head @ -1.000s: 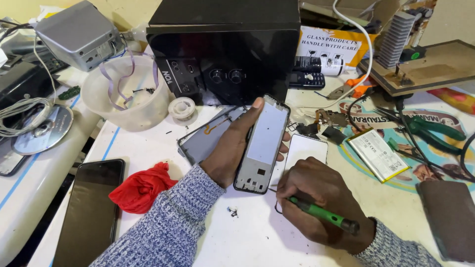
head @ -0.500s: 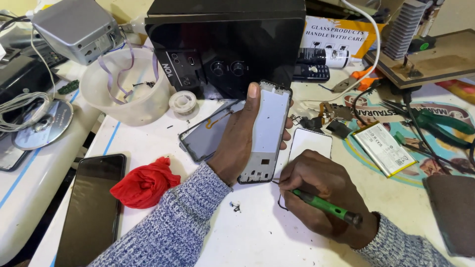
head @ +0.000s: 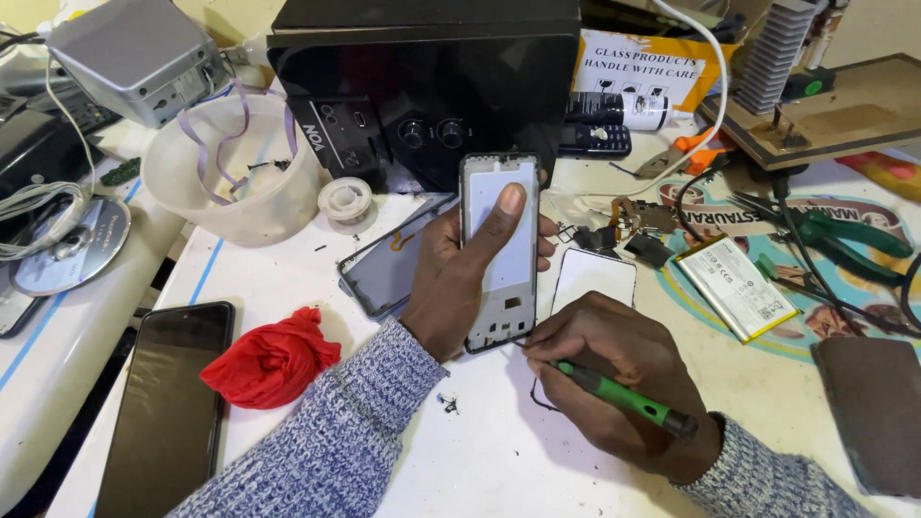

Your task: Cleaning adhesive residue from the battery compartment and internal frame of a disassembled smartphone using a precision tool.

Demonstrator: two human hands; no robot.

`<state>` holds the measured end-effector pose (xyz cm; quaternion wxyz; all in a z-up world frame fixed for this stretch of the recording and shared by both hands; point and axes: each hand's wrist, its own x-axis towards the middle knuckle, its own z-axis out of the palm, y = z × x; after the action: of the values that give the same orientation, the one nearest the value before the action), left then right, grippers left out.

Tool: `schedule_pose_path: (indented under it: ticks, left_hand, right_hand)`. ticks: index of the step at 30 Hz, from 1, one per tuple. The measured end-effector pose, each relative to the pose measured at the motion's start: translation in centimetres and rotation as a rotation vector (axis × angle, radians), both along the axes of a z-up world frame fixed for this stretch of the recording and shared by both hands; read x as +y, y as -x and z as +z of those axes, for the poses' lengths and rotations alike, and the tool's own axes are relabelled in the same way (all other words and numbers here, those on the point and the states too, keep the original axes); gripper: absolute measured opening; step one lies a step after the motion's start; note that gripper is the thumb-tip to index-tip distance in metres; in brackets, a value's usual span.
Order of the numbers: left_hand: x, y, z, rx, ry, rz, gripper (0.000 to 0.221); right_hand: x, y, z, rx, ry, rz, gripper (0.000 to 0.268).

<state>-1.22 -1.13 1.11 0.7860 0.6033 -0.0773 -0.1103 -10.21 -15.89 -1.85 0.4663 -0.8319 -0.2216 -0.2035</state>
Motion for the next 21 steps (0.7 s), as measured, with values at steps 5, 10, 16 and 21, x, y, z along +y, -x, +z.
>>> schedule_pose_path:
  ticks: [5,10,16,21]
  left_hand:
    - [0.0,-1.4,-2.4,0.007,0.273,-0.067,0.064]
    - [0.2,-1.9,-3.2,0.048,0.387,-0.106,0.070]
    - [0.1,-1.6,-2.4,0.006,0.343,-0.088,0.071]
    - [0.0,-1.7,-2.4,0.000,0.310,-0.076,0.073]
  right_hand:
    - [0.0,0.2,0.4,-0.039,0.086,-0.026,0.010]
    - [-0.1,0.6,0.7,-0.073,0.136,0.053,0.015]
    - [0.1,0.5,0.4,-0.076,0.201,0.026,0.019]
    - [0.4,0.3,0.6,-0.141,0.223,0.030,0.013]
